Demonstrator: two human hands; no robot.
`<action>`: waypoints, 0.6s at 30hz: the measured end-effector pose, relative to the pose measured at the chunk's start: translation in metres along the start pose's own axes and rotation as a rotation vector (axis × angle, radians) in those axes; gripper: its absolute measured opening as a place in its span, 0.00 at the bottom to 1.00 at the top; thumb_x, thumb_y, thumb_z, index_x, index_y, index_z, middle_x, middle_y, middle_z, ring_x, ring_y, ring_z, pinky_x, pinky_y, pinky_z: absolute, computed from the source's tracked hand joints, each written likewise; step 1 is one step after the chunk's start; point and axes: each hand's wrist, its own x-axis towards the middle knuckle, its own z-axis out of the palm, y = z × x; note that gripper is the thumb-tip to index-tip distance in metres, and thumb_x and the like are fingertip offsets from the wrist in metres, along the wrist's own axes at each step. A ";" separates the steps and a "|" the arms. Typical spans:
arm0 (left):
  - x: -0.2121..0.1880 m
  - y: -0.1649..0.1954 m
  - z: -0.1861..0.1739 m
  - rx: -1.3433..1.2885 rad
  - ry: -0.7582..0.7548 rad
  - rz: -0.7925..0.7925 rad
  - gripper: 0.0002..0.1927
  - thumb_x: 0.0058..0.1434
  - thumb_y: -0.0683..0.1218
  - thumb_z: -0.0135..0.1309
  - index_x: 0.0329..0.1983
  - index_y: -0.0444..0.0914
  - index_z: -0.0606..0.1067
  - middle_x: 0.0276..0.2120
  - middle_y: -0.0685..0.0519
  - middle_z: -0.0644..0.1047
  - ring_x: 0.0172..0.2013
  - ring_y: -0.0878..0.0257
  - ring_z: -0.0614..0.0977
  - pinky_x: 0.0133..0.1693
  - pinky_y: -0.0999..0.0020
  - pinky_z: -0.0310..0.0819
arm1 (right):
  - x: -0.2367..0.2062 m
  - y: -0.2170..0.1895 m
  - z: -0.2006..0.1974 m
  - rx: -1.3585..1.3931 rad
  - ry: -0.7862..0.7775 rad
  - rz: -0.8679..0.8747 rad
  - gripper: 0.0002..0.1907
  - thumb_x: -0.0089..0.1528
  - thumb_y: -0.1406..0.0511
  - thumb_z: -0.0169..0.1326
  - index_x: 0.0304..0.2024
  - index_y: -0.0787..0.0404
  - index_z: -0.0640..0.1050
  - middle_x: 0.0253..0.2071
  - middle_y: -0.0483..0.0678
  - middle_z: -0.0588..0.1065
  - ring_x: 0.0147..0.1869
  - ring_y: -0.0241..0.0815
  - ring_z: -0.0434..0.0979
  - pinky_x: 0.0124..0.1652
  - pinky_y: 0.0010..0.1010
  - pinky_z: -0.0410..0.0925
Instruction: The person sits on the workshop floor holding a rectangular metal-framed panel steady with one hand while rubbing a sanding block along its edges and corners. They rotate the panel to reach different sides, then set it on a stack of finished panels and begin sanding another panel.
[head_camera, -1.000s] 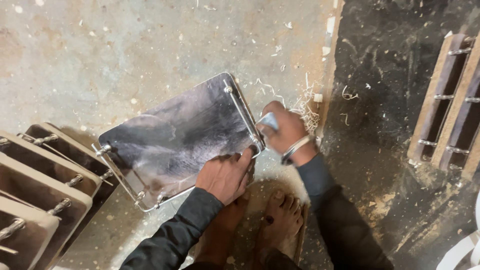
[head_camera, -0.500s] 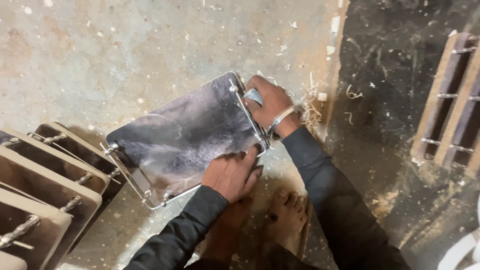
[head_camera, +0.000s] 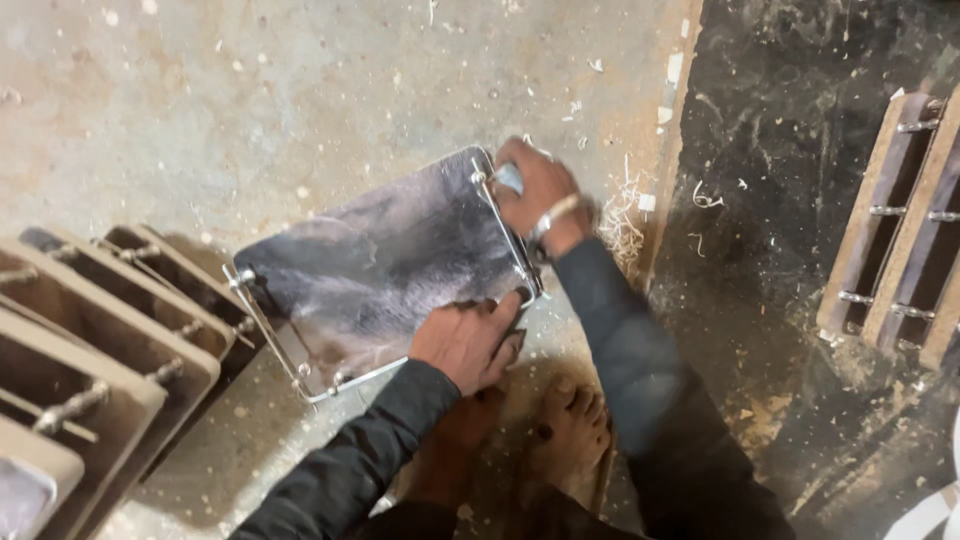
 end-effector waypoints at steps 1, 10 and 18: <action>-0.001 0.000 0.000 0.008 -0.014 -0.010 0.22 0.61 0.51 0.53 0.57 0.40 0.69 0.27 0.42 0.78 0.28 0.43 0.80 0.31 0.48 0.73 | 0.003 0.000 -0.001 -0.001 -0.022 -0.008 0.13 0.60 0.64 0.60 0.45 0.55 0.74 0.38 0.57 0.79 0.45 0.64 0.79 0.42 0.48 0.71; 0.002 0.004 -0.006 -0.016 -0.012 0.076 0.18 0.64 0.54 0.51 0.53 0.41 0.71 0.28 0.43 0.78 0.28 0.41 0.80 0.30 0.46 0.73 | -0.089 0.006 -0.012 0.088 0.005 0.122 0.20 0.59 0.65 0.61 0.52 0.54 0.74 0.46 0.54 0.80 0.48 0.58 0.82 0.45 0.42 0.73; 0.037 0.041 0.011 -0.150 -0.025 0.058 0.24 0.59 0.50 0.52 0.59 0.38 0.69 0.37 0.36 0.78 0.38 0.36 0.80 0.41 0.44 0.74 | -0.142 0.036 -0.024 0.042 0.476 0.075 0.25 0.61 0.68 0.61 0.61 0.59 0.73 0.55 0.60 0.78 0.57 0.62 0.79 0.53 0.42 0.71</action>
